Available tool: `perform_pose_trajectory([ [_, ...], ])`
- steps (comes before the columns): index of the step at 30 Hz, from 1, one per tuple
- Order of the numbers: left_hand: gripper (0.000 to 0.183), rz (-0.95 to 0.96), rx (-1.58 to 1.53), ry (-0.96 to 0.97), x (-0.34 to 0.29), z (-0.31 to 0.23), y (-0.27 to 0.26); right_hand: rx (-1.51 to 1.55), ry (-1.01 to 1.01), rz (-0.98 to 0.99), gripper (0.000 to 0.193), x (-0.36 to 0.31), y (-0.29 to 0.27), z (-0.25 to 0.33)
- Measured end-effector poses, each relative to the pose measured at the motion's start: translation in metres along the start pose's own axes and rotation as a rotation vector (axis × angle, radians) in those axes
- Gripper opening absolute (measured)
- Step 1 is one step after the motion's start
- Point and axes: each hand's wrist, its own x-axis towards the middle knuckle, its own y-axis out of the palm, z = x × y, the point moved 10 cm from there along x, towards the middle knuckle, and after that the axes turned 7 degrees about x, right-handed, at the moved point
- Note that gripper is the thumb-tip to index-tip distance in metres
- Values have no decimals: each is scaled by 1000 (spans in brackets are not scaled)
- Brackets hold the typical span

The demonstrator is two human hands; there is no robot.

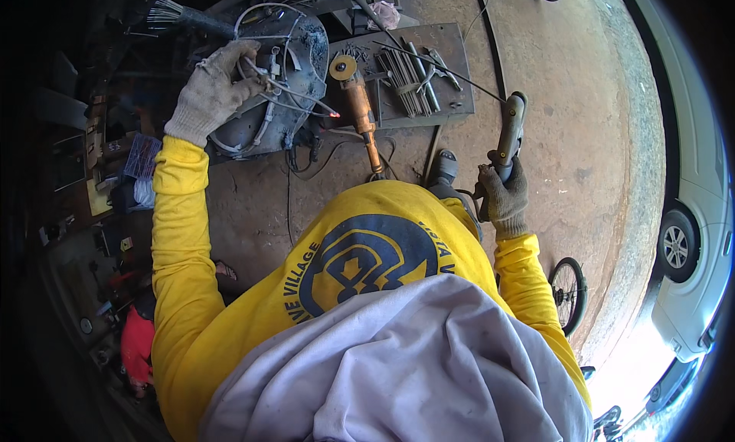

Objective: The person welds curved metal rods together on a metal workbench by holding them with gloved hands and applying a welding torch.

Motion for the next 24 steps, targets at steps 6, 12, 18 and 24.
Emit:
perform_pose_trajectory([
  [6,33,-77,503,-132,-14,7,-17,2,9,-13,36,7,0,-1],
  [12,31,-223,755,48,-4,-28,-47,3,-8,-28,36,12,3,2],
  [18,56,16,564,232,12,-11,1,99,-18,-54,34,22,5,6],
  [24,46,-69,657,254,53,-3,-8,149,-32,-122,32,26,-10,4],
])
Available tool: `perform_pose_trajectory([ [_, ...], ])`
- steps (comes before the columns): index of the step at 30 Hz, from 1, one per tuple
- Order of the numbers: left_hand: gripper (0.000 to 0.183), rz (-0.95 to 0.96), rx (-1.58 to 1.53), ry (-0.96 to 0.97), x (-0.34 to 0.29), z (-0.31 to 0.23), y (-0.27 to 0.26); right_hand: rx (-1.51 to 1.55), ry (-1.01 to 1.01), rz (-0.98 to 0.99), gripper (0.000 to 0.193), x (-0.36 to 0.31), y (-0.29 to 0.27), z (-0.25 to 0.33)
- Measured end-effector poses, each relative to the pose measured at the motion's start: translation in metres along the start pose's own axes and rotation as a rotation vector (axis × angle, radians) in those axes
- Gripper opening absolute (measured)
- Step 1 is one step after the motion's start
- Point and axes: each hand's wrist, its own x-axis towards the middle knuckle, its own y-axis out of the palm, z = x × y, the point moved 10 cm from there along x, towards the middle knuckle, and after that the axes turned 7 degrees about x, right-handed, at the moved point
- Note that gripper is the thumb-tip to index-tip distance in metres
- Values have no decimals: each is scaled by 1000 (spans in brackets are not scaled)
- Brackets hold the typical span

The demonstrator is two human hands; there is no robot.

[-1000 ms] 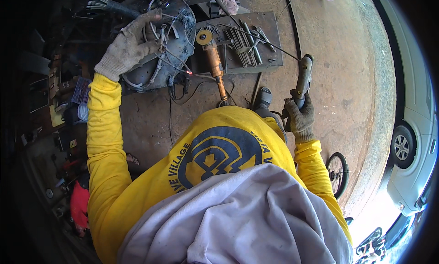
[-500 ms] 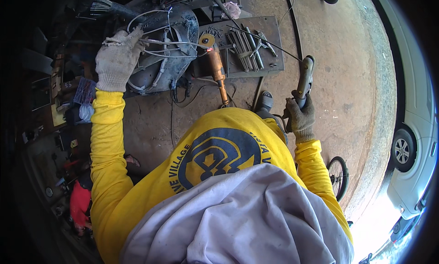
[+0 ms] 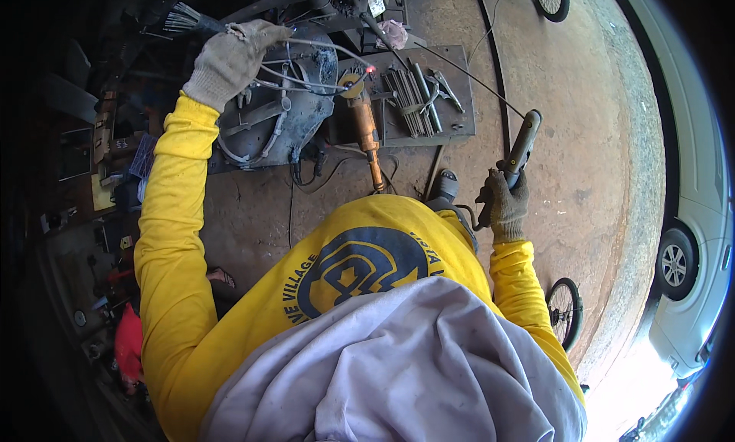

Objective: The person welds curved metal rods together on a metal workbench by holding them with gloved hands and applying a welding torch.

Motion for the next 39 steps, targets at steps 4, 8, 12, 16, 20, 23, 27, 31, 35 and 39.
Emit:
perform_pose_trajectory([
  [4,40,34,-124,-291,32,33,-25,22,-16,-74,31,1,-21,2],
  [8,31,-167,-378,-173,41,45,-47,71,-18,-122,29,4,-38,8],
  [12,20,-188,-244,-304,1,25,-53,98,-27,-167,28,11,-49,13],
  [16,22,-168,-590,-656,-57,2,-28,61,-4,-149,28,11,-44,28],
  [20,25,-111,-1026,-1044,-99,-36,-19,38,12,-129,27,25,-53,31],
  [23,23,-143,-1050,-1127,-136,-58,-16,-13,15,-47,25,39,-47,32],
  [27,22,-106,-991,-1228,-178,-83,-23,-151,25,65,31,49,-23,37],
  [31,23,-78,-823,-1244,-211,-105,-14,-197,46,147,31,65,-10,26],
  [35,24,38,-816,-1379,-232,-125,5,-222,57,202,32,66,9,23],
  [39,24,22,-856,-1459,-254,-138,28,-205,1,243,34,71,15,27],
])
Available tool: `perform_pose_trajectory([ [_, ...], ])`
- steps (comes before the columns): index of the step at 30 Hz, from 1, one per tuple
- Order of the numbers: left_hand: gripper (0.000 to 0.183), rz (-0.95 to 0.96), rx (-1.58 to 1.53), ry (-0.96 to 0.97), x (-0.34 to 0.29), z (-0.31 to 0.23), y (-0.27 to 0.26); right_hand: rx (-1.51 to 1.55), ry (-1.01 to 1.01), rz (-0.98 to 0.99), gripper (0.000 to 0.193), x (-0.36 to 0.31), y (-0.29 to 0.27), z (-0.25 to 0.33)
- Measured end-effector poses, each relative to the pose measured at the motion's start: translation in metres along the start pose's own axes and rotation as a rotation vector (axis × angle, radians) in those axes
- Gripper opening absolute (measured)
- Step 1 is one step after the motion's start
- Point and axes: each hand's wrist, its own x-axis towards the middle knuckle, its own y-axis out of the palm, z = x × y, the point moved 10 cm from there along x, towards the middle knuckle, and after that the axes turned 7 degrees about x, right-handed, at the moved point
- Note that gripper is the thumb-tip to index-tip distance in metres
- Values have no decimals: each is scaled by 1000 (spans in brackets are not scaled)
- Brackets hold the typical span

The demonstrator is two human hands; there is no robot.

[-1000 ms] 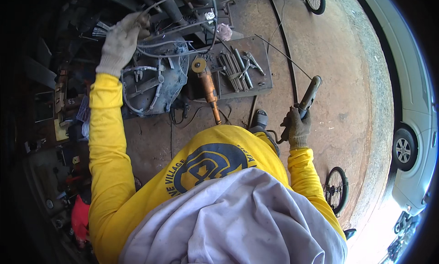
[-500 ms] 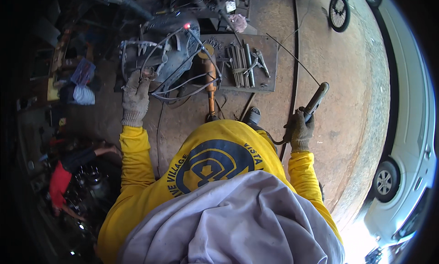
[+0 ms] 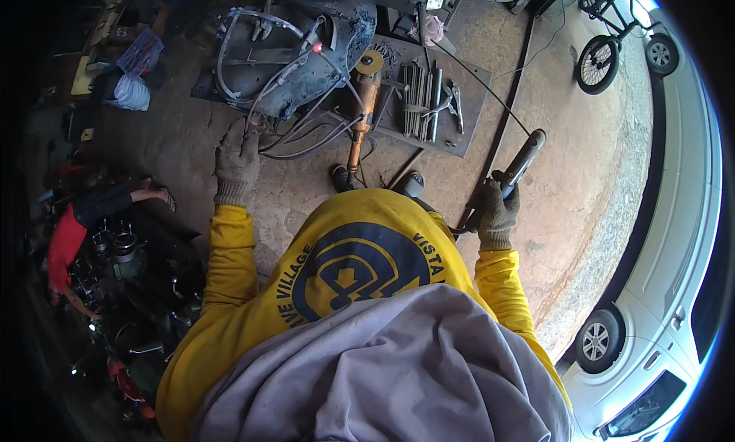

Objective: The person welds curved metal rods together on a metal workbench by holding them with gloved hands and applying a welding torch.

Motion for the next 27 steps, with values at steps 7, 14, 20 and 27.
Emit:
perform_pose_trajectory([
  [7,20,-124,-1,164,9,-4,-9,-1,-18,-38,34,-12,16,19],
  [14,16,-105,-56,284,20,-28,-12,13,-20,-73,34,-28,26,16],
  [20,17,-86,-58,246,20,-19,-6,5,-46,-78,35,-39,38,19],
  [27,25,51,203,181,13,19,25,-21,-48,-56,34,-50,47,17],
])
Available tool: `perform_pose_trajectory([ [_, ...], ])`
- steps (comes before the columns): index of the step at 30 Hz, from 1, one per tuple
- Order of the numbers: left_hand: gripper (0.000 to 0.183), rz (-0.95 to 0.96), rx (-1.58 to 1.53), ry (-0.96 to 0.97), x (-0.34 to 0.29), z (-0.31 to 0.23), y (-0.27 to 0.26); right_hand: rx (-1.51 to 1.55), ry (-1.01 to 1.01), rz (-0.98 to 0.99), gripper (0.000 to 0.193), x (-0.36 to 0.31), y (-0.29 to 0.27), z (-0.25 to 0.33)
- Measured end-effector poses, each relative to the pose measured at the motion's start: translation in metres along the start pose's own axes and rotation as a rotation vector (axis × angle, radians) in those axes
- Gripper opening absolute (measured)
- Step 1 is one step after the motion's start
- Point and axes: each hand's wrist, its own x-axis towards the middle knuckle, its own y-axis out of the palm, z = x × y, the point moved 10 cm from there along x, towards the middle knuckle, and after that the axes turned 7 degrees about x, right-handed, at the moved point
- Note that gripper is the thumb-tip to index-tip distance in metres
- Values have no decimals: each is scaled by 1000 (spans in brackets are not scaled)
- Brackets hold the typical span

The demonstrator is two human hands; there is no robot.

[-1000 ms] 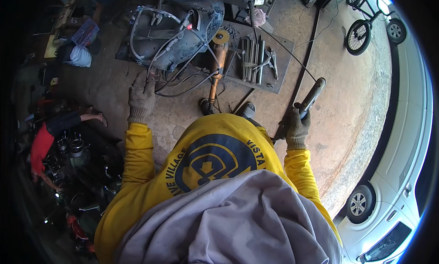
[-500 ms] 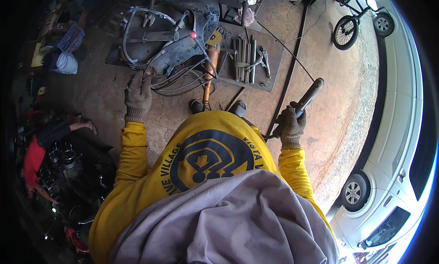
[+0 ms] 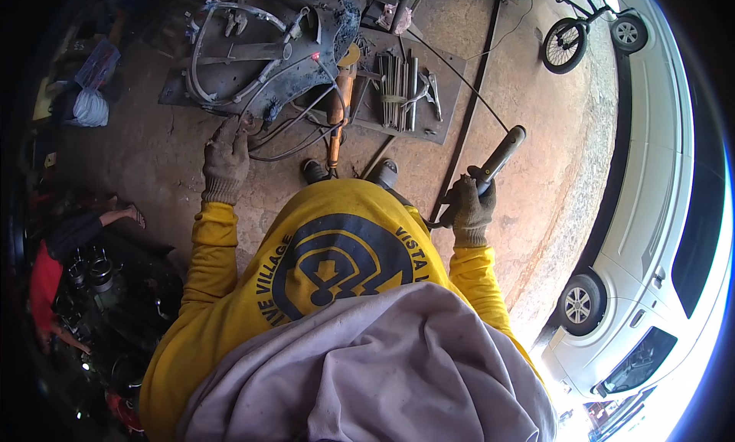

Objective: The person welds curved metal rods together on a metal workbench by holding them with gloved hands and applying a welding torch.

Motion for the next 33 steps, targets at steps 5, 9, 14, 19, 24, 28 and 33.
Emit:
perform_pose_trajectory([
  [5,33,-26,128,108,-8,19,28,-31,29,24,35,-2,5,-12],
  [9,37,-1,-121,-89,-2,29,33,-52,16,47,37,-3,4,-15],
  [14,38,39,210,140,-2,32,49,-48,22,64,37,-5,7,-11],
  [19,40,109,-68,151,6,11,34,-89,32,105,39,-10,8,-7],
  [24,43,288,-291,-138,19,8,24,-36,101,205,42,-23,26,-3],
  [28,50,167,-131,138,28,-17,0,-97,106,284,47,-30,32,-3],
  [33,79,373,-331,65,23,-20,11,-78,132,290,48,-35,35,-2],
])
